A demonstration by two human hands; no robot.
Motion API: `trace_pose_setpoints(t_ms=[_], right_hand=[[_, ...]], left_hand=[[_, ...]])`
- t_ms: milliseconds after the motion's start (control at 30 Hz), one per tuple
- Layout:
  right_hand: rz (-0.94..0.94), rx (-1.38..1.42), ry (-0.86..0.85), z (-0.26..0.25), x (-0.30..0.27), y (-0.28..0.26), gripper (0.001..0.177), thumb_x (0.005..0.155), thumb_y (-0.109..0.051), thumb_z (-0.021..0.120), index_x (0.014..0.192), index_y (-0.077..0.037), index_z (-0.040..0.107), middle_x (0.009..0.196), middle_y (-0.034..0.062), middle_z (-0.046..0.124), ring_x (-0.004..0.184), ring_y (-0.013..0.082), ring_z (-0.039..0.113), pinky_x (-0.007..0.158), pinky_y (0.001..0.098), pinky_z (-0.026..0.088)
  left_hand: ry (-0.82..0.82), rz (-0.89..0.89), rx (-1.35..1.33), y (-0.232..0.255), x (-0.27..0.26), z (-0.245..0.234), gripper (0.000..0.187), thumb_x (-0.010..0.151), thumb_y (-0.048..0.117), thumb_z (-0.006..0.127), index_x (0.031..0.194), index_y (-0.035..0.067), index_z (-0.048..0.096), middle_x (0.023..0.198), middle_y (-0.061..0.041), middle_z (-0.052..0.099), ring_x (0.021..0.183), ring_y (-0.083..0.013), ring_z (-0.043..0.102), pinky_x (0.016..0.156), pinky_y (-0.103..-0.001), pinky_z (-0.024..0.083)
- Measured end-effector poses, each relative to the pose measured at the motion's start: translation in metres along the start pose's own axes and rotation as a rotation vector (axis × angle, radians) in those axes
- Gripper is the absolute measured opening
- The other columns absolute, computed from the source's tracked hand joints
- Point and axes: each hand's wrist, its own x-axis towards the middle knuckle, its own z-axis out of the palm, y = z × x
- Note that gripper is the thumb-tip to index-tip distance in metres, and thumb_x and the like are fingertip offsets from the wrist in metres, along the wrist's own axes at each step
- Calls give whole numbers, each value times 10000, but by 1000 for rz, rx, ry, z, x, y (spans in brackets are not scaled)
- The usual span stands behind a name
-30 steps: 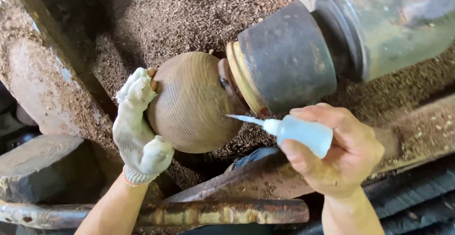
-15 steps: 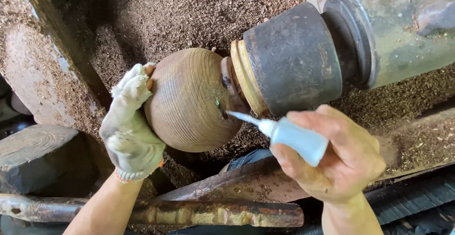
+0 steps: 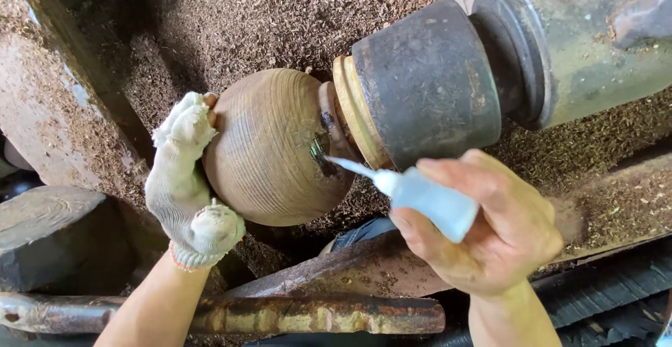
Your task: The person applies liquid from a squeeze bottle onto a spinning wooden ball mounted on a lathe, rubs sawdust over the wet surface, then uses a chisel against the tool rest to shape the spinning workpiece into a vase-like form with a narrow neck.
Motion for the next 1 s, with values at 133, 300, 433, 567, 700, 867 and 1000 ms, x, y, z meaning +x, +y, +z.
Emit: trace_pose_setpoints(t_ms=[133,300,433,567,700,867,1000], right_hand=[[-66,-12,-10,4,3,-2,331,948,-159,831,1182,13,673,860,98,709,670,126,669,557,227,502],[-50,-9,-52,-6,-16,-1,354,884,-189,824,1131,5,662,823,63,706,682,123,658,542,247,480],[-44,-38,-45,-9,-23,2,351,914,-199,820,1155,-12,646,907,103,717,678,124,661,560,243,494],[-8,22,-5,-2,-20,2,335,878,-190,823,1104,1,666,862,94,731,643,116,650,537,242,475],[-21,0,-1,-2,-19,-1,341,889,-173,843,1109,20,670,888,116,719,638,119,607,545,242,446],[-18,41,-1,-5,-15,2,334,909,-192,829,1125,5,670,888,95,723,671,113,637,545,217,476],[-42,42,-24,0,-2,0,333,908,-194,836,1136,-7,680,872,70,715,643,114,652,547,220,485]], left_hand=[[-34,-6,14,-7,-8,-6,839,977,634,632,1386,-94,547,1404,-210,590,1365,-321,557,1175,-441,463],[-68,71,55,-9,-9,-8,847,959,595,659,1467,-74,551,1445,-174,598,1366,-267,566,1157,-370,429],[-146,20,97,7,5,-10,847,935,544,686,1479,-85,526,1429,-179,601,1307,-238,566,1174,-345,443],[-202,-150,74,13,12,-11,844,905,487,705,1501,-81,521,1414,-163,630,1289,-220,575,1197,-337,450],[-168,-334,-87,8,20,-9,894,896,527,740,1519,-79,532,1472,-161,621,1410,-263,581,1262,-386,445],[-130,-411,-193,1,18,-7,940,872,580,749,1494,-89,528,1516,-180,588,1445,-285,543,1267,-403,390],[-145,-352,-125,-1,15,-8,916,897,588,698,1499,-81,530,1537,-173,586,1469,-275,540,1289,-401,376]])
